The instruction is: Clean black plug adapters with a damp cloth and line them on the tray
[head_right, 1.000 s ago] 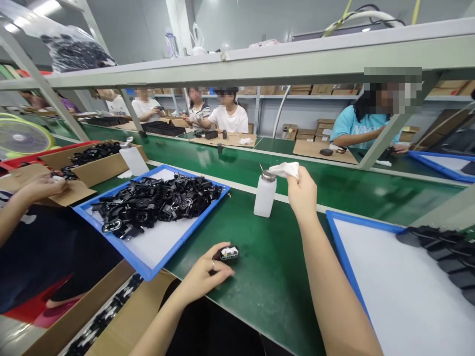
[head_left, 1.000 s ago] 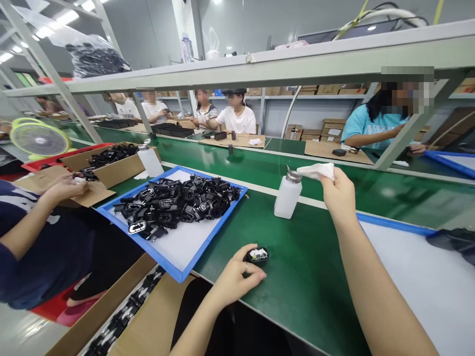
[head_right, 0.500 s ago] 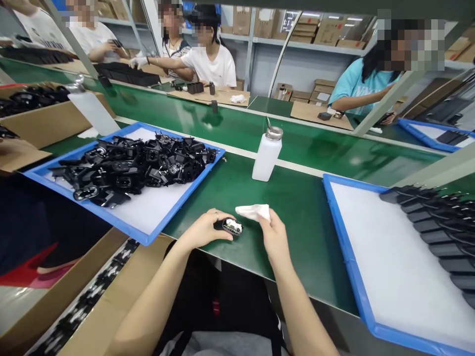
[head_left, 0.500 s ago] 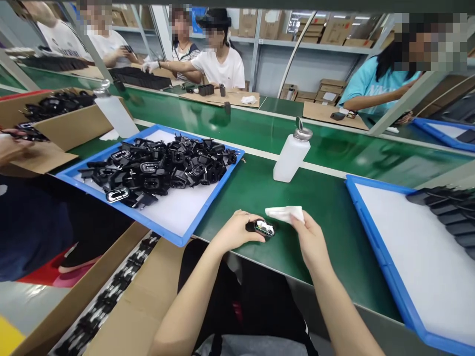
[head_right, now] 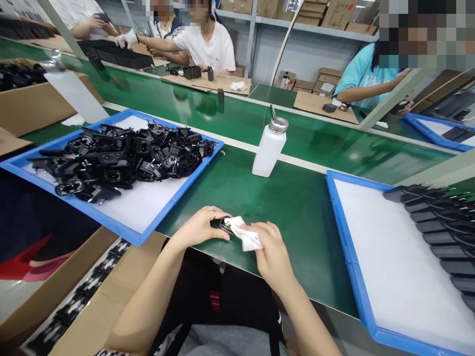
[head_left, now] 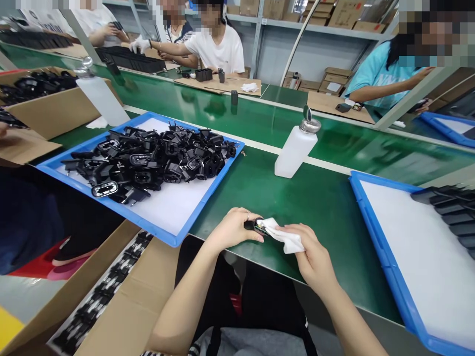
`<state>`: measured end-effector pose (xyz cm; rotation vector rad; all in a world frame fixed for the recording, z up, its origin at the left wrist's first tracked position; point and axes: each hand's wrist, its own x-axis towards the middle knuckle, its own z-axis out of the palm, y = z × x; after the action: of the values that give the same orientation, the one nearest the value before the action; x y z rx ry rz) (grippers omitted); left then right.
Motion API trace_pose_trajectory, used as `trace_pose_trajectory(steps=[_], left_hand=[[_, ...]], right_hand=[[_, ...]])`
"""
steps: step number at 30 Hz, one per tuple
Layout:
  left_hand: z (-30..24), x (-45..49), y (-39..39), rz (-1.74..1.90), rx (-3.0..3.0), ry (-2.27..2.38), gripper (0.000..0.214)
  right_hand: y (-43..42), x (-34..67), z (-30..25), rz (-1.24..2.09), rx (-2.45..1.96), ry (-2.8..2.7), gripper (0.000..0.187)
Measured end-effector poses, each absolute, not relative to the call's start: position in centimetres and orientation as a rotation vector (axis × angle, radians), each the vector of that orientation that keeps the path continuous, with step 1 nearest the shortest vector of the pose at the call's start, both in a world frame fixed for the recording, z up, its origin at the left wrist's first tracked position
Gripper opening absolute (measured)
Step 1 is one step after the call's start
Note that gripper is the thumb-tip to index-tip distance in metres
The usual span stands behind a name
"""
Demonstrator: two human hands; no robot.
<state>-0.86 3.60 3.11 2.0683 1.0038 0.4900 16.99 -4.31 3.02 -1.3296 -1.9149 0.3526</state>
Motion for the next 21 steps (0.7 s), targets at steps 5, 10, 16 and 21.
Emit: trace_pose_trajectory(steps=[5,10,16,21], left_hand=[[2.9,-0.8,3.4,0.489,2.007,1.073,0.035],[2.5,-0.5,2.9,0.552,1.965,1.145,0.038],[2.3,0.0,2.1,0.620,1.975,1.248,0.016],[2.7,0.1,1.9,0.595,1.966,1.243,0.015]], right_hand=[[-4.3,17.7,2.4,0.677,-1.432,-1.326,0.019],[-3.7,15.0,2.2,0.515,-1.524,-1.297,0.020],[-4.3,10.8,1.8,0.086,-1.516,-1.766,0.036],[-4.8,12.2,1.6,-0.012,-1.396,-2.001,0.043]])
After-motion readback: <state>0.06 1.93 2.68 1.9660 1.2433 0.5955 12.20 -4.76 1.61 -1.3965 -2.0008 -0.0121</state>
